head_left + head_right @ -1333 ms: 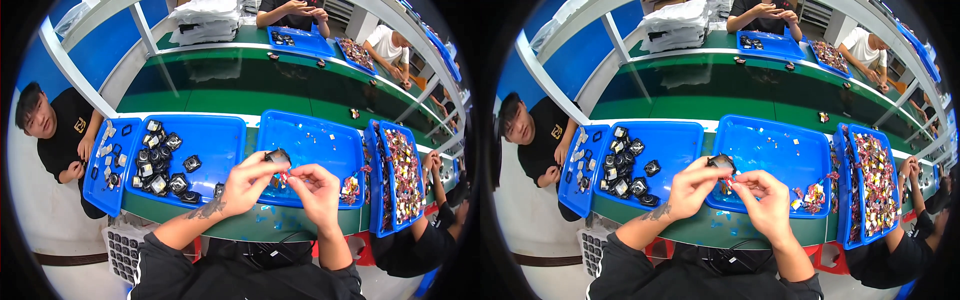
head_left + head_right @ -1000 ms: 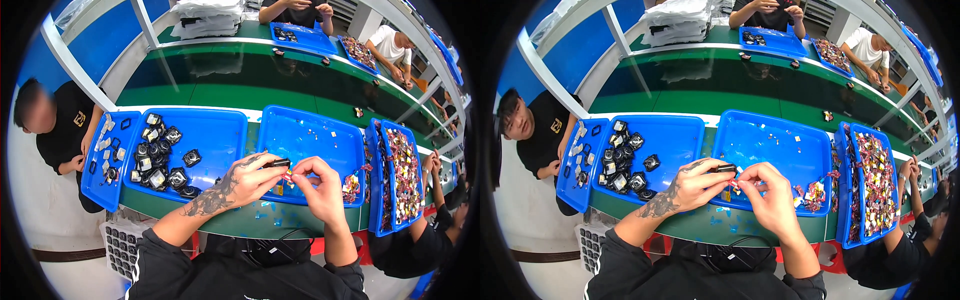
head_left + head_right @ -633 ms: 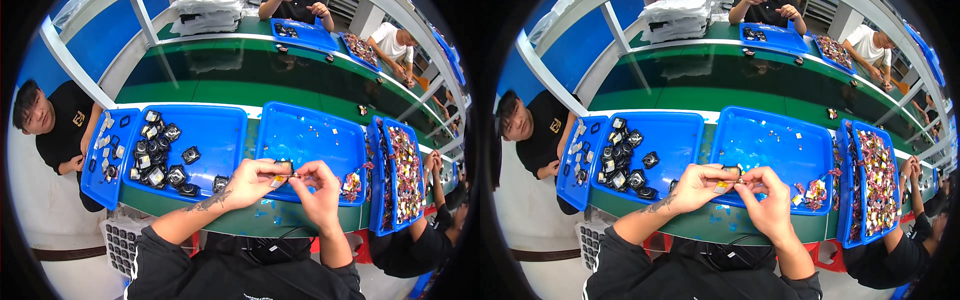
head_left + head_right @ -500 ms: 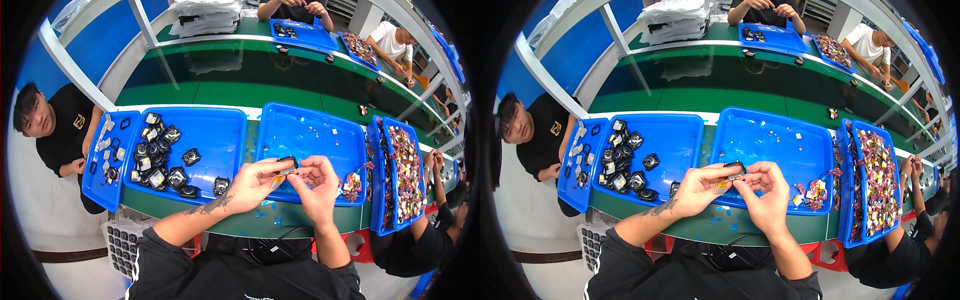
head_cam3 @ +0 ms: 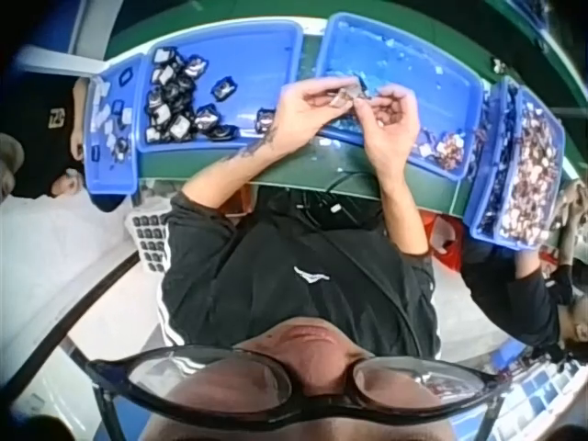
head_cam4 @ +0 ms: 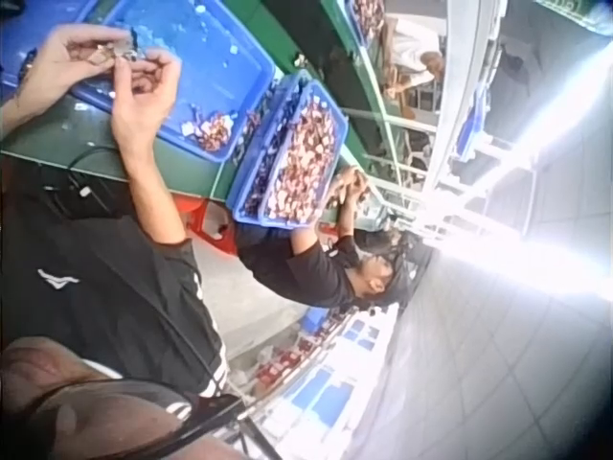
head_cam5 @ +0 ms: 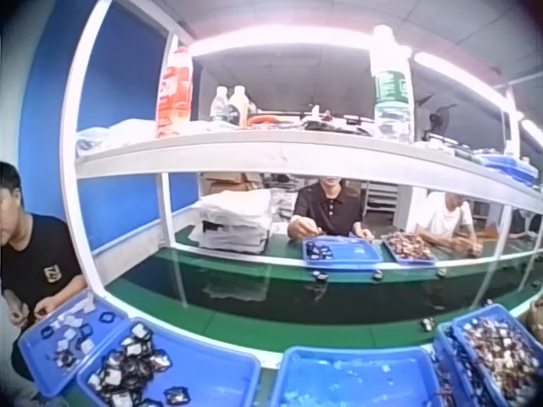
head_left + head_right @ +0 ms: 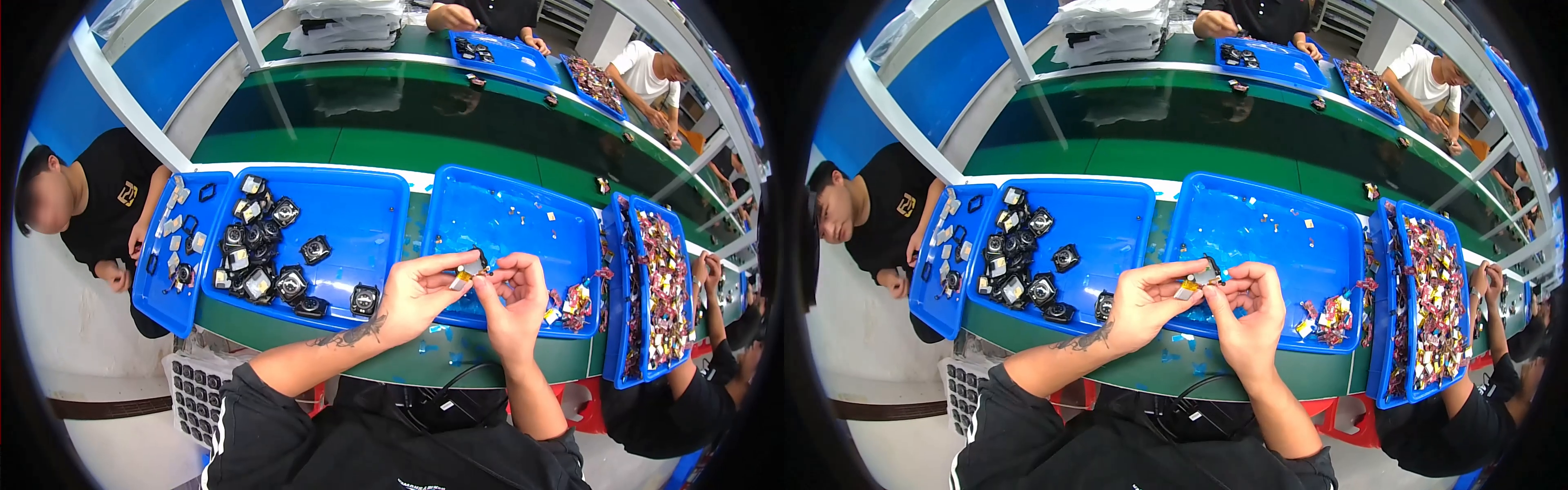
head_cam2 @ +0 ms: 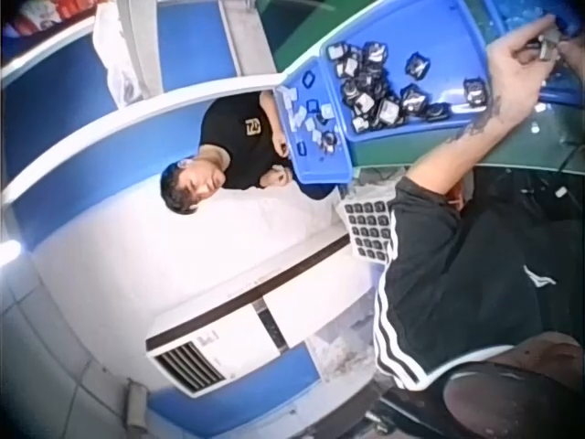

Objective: Assembling small electronic components into a housing on a production line.

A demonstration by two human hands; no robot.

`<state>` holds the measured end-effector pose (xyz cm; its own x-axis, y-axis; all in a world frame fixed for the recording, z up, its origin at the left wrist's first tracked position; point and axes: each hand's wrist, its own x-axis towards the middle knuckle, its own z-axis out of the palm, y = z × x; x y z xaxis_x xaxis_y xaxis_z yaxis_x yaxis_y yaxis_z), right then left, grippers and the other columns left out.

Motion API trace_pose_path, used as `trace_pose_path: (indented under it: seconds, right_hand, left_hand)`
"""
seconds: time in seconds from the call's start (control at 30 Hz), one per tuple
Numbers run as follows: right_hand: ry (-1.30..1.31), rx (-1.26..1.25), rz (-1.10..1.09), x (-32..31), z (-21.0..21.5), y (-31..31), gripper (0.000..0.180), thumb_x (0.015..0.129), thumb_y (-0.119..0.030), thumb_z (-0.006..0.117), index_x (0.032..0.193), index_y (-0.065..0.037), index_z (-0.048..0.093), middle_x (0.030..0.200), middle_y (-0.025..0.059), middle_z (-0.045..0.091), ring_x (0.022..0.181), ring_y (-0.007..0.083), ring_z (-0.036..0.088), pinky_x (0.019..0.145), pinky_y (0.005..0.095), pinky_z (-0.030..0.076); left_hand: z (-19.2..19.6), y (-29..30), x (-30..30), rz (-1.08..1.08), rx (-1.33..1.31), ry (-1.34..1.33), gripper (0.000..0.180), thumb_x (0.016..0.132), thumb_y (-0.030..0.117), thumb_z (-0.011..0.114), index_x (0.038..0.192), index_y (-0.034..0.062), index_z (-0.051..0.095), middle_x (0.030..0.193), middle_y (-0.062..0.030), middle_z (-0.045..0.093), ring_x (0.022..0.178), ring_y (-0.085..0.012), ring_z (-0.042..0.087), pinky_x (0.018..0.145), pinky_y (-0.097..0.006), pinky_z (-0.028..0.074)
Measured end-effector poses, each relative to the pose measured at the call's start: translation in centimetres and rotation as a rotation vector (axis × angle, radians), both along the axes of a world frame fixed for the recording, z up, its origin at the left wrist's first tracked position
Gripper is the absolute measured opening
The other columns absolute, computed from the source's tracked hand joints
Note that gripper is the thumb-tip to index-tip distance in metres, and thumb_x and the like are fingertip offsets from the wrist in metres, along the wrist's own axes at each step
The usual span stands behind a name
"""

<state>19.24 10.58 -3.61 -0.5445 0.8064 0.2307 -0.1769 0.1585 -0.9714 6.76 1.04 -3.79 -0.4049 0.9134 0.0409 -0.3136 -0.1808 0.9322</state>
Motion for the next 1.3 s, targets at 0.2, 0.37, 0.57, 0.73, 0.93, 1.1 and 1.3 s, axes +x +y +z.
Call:
trace_pose_path:
  seconds: [0.2,0.37,0.57,0.73,0.93,1.1,1.3]
  right_hand:
    - [-0.114,-0.056,0.029,-0.7,0.7,-0.2,0.039,0.079,0.004,0.072,0.111,-0.002,0.051,0.092,0.0041,0.056,0.079,0.0083,0.056,0.064,0.0199,0.049]
    - [-0.267,0.411,0.035,-1.1,1.8,1.5,0.046,0.079,0.003,0.071,0.120,-0.002,0.051,0.085,0.0054,0.060,0.072,0.0114,0.061,0.062,0.0233,0.050]
    - [-0.626,0.449,-0.017,-6.3,3.5,17.6,0.045,0.077,-0.014,0.075,0.117,-0.006,0.057,0.096,0.0160,0.068,0.084,0.0237,0.069,0.072,0.0336,0.053]
    - [-0.945,0.488,-0.143,-10.4,-2.6,25.4,0.061,0.056,-0.025,0.089,0.107,-0.005,0.064,0.107,0.0170,0.067,0.104,0.0319,0.064,0.088,0.0389,0.052]
    - [-0.828,0.633,-0.244,-8.6,-1.0,24.8,0.042,0.071,-0.023,0.078,0.105,-0.003,0.064,0.102,0.0183,0.067,0.099,0.0333,0.064,0.086,0.0417,0.052]
    - [-0.581,0.755,0.169,-3.5,5.1,16.8,0.014,0.080,-0.007,0.066,0.092,-0.002,0.067,0.079,0.0134,0.067,0.075,0.0242,0.066,0.070,0.0334,0.053]
    - [-0.976,0.912,0.409,3.1,2.9,9.3,0.014,0.076,-0.013,0.070,0.089,-0.008,0.068,0.090,0.0119,0.065,0.088,0.0326,0.064,0.077,0.0418,0.052]
  left_hand:
    - [-0.1,-0.3,0.0,0.037,0.064,0.003,0.044,0.089,-0.006,0.057,0.132,0.0006,0.053,0.121,-0.0132,0.062,0.106,-0.0143,0.062,0.092,-0.027,0.050]
    - [2.8,-0.4,0.1,0.086,-0.034,0.168,0.052,0.089,0.000,0.060,0.139,0.0058,0.047,0.123,-0.0182,0.060,0.122,-0.0215,0.053,0.099,-0.035,0.047]
    - [3.7,-5.8,-9.7,0.240,-0.618,1.654,0.047,0.079,0.027,0.072,0.120,0.0097,0.058,0.117,-0.0201,0.061,0.109,-0.0387,0.056,0.091,-0.044,0.047]
    - [0.3,-8.9,-10.8,0.218,-0.817,1.786,0.044,0.082,0.028,0.069,0.117,0.0048,0.055,0.109,-0.0198,0.062,0.105,-0.0371,0.057,0.089,-0.049,0.045]
    - [1.2,-7.5,-11.7,0.287,-0.611,1.490,0.034,0.088,0.013,0.061,0.118,0.0000,0.051,0.099,-0.0182,0.061,0.094,-0.0345,0.061,0.081,-0.041,0.051]
    - [5.3,-4.3,-9.0,0.051,0.051,-0.316,0.037,0.099,0.013,0.046,0.133,0.0008,0.044,0.121,-0.0218,0.057,0.110,-0.0331,0.060,0.084,-0.046,0.058]
    - [4.9,0.5,-6.5,0.010,0.063,-0.567,0.028,0.099,0.011,0.046,0.123,-0.0021,0.047,0.119,-0.0231,0.056,0.109,-0.0375,0.060,0.093,-0.037,0.054]
